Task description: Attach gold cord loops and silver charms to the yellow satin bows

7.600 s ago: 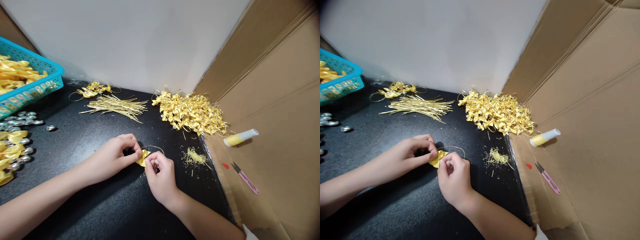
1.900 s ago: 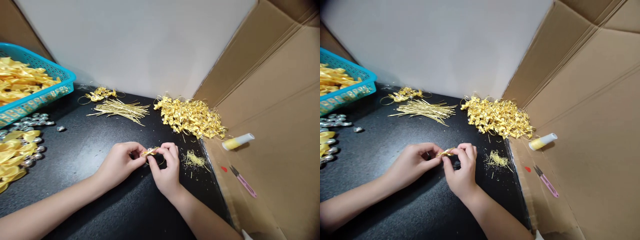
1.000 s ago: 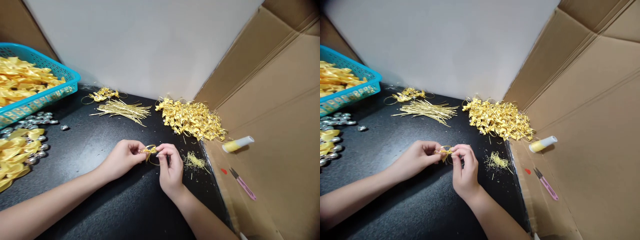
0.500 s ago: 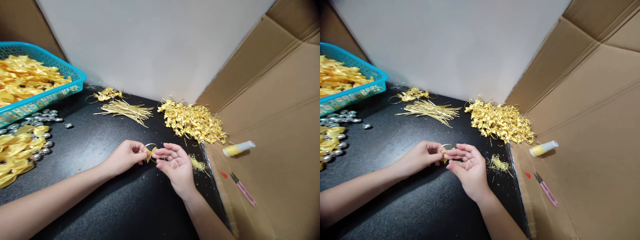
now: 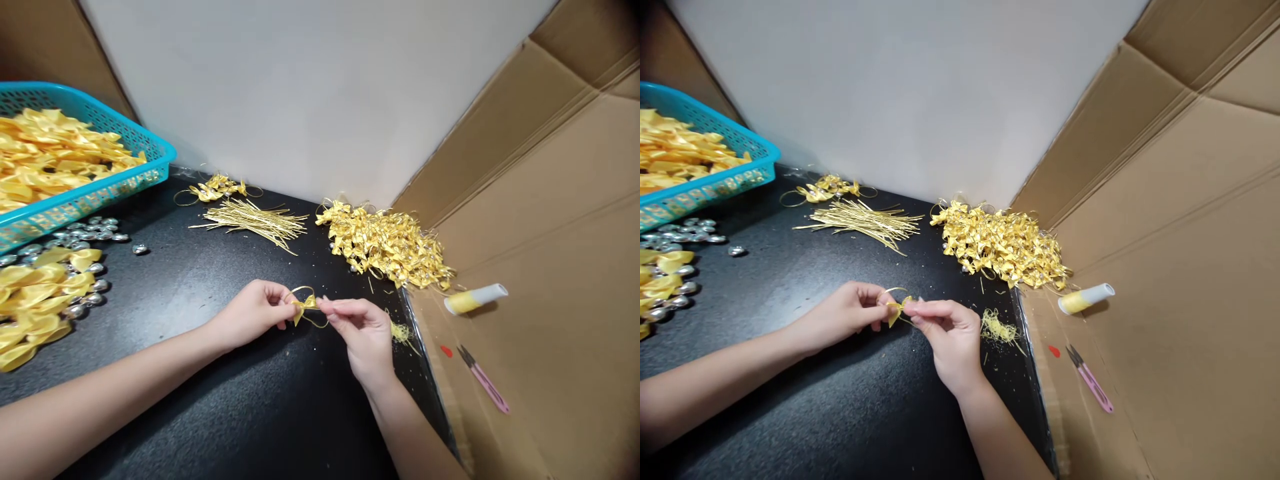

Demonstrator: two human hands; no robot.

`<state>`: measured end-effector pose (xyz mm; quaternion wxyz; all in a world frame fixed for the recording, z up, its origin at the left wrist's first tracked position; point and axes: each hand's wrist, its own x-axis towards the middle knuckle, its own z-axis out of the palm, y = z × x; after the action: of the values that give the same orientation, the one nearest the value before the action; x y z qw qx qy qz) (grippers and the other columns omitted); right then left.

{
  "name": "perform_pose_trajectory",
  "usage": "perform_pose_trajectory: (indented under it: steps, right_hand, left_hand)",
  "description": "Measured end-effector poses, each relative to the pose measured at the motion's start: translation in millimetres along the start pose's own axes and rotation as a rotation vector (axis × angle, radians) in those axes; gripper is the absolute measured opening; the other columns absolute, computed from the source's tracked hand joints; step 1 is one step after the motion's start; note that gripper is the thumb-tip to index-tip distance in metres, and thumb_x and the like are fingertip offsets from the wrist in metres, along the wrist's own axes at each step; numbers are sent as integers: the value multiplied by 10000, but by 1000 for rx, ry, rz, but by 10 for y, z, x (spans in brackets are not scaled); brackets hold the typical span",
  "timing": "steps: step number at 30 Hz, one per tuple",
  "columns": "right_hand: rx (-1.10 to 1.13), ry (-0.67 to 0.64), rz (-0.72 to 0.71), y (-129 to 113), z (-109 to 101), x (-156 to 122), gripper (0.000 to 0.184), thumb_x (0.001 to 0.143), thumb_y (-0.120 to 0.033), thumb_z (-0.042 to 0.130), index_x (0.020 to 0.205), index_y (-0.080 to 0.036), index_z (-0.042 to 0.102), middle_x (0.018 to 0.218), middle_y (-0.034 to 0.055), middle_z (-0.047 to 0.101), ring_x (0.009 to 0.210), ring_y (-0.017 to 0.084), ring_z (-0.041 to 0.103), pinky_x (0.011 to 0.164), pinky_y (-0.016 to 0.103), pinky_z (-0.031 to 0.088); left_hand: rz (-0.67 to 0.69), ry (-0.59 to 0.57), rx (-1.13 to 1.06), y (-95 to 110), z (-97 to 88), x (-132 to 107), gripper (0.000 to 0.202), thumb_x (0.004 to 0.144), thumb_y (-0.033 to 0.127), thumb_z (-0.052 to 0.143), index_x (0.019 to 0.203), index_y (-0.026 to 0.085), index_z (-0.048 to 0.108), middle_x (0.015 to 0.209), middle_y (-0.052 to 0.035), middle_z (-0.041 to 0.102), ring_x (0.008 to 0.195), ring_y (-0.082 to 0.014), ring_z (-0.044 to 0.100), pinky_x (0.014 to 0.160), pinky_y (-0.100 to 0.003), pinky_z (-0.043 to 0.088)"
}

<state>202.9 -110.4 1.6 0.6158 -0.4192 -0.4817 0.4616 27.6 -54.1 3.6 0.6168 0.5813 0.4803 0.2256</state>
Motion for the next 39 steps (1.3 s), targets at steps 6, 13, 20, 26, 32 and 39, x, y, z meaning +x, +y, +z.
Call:
perform_pose_trajectory:
  steps: [6,13,20,26,32,39]
  right_hand:
    - [181,143,60,-252,-46,31,355,661,-305,849,976,-286,687,731,-41,754,627,145,699,797,377,598]
    - [252,192,20,-508,-290,69,494,605,-371,879,1047,-330,664,649,-75,672,500,88,582,815,326,596]
    - [262,12,265,-211,-200,128,226,674,-357,832,760,-228,667,687,-35,636,655,102,620,868,346,579]
    - [281,68,424,155,-133,206,319,617,-387,855,752,-188,645,767,-11,650,852,132,657,904,307,519]
    - [350,-170,584,77,-160,174,310,651,-367,840,772,-181,624,654,-32,655,684,121,663,765,301,554]
    - [39,-344,440,-151,-152,63,177,750,-345,763,788,-188,689,841,31,719,886,168,699,823,312,542]
  left_hand:
    - [-56,42,36,-15,-9,19,219,677,369,631,635,155,621,506,27,561,466,-91,473,390,-163,304]
    - [-71,59,53,-26,-15,27,248,678,394,632,630,151,615,511,22,560,464,-92,480,380,-151,319]
    - [-47,44,45,-77,-20,46,225,683,381,639,643,160,618,504,30,553,462,-98,486,394,-164,325]
    - [-21,-63,7,-36,-59,8,215,674,371,654,644,159,631,545,21,598,487,-93,500,436,-169,348]
    - [-1,-48,-2,-32,-84,9,207,671,358,644,615,162,612,484,40,542,462,-90,476,427,-171,339]
    - [17,38,41,-48,-41,13,187,683,343,614,642,161,627,496,33,567,452,-90,481,420,-177,341]
